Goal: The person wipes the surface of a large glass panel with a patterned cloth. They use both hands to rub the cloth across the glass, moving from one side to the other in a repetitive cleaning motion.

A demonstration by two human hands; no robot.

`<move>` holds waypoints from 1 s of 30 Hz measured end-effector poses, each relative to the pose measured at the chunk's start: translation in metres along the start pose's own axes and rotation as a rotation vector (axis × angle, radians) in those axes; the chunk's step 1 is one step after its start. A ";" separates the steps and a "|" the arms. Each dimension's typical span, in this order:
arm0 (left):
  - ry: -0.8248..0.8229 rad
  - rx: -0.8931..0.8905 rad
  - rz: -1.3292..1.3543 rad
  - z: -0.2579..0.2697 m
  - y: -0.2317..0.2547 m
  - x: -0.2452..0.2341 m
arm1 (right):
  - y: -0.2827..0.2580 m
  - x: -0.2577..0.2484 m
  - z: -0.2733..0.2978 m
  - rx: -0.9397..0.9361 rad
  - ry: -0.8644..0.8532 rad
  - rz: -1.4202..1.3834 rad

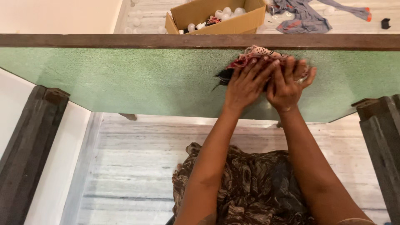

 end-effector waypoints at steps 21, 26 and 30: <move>0.299 -0.476 -0.268 0.038 -0.155 -0.085 | 0.030 0.008 -0.014 0.035 0.072 0.077; 0.487 -0.578 0.054 0.024 -0.117 -0.059 | 0.021 0.015 -0.002 0.082 0.106 -0.024; 0.270 -0.396 0.064 0.014 -0.055 -0.024 | 0.018 0.016 -0.006 0.101 0.123 -0.075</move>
Point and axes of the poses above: each hand's wrist, its own z-axis away from the middle knuckle, its own x-axis out of the palm, y = z × x, the point moved 3 cm from there along -z, towards the middle knuckle, and after that the axes turned 2 degrees about -z, right-handed, at the moved point
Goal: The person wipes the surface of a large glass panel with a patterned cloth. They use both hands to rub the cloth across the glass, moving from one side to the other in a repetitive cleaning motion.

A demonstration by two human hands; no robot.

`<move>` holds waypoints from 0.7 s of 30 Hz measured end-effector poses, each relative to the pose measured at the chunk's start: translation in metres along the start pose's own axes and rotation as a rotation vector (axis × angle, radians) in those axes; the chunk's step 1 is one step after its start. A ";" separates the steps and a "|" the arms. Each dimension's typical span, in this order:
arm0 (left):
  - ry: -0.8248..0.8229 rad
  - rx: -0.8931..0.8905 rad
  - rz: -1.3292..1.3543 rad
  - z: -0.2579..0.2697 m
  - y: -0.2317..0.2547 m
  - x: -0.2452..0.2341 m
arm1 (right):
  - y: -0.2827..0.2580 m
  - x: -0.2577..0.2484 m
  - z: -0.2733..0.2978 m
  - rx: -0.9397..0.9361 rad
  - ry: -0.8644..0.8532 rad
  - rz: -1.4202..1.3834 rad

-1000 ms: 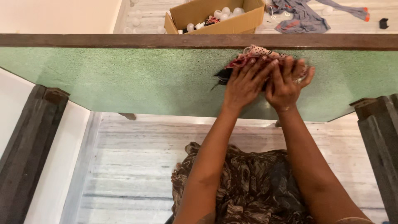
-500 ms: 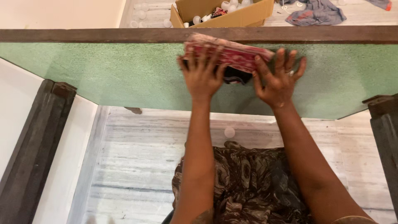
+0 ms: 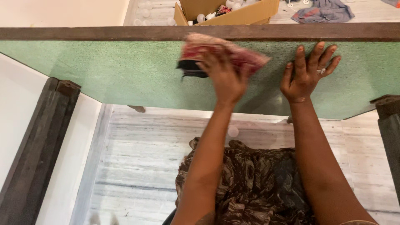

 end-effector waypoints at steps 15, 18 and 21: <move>0.187 -0.599 -0.066 -0.027 -0.125 -0.041 | 0.002 0.003 0.003 -0.011 0.023 -0.057; 0.207 -0.724 0.040 -0.018 -0.137 -0.049 | -0.002 0.005 0.003 -0.005 0.062 -0.087; 0.259 -0.673 -0.010 -0.013 -0.132 -0.036 | -0.002 0.004 0.001 -0.008 0.065 -0.089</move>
Point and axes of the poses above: each hand's wrist, its own z-axis away from the middle knuckle, its own x-axis out of the palm, y = z × x, the point moved 3 cm from there along -z, towards the middle knuckle, and after that the axes turned 2 degrees about -z, right-handed, at the moved point
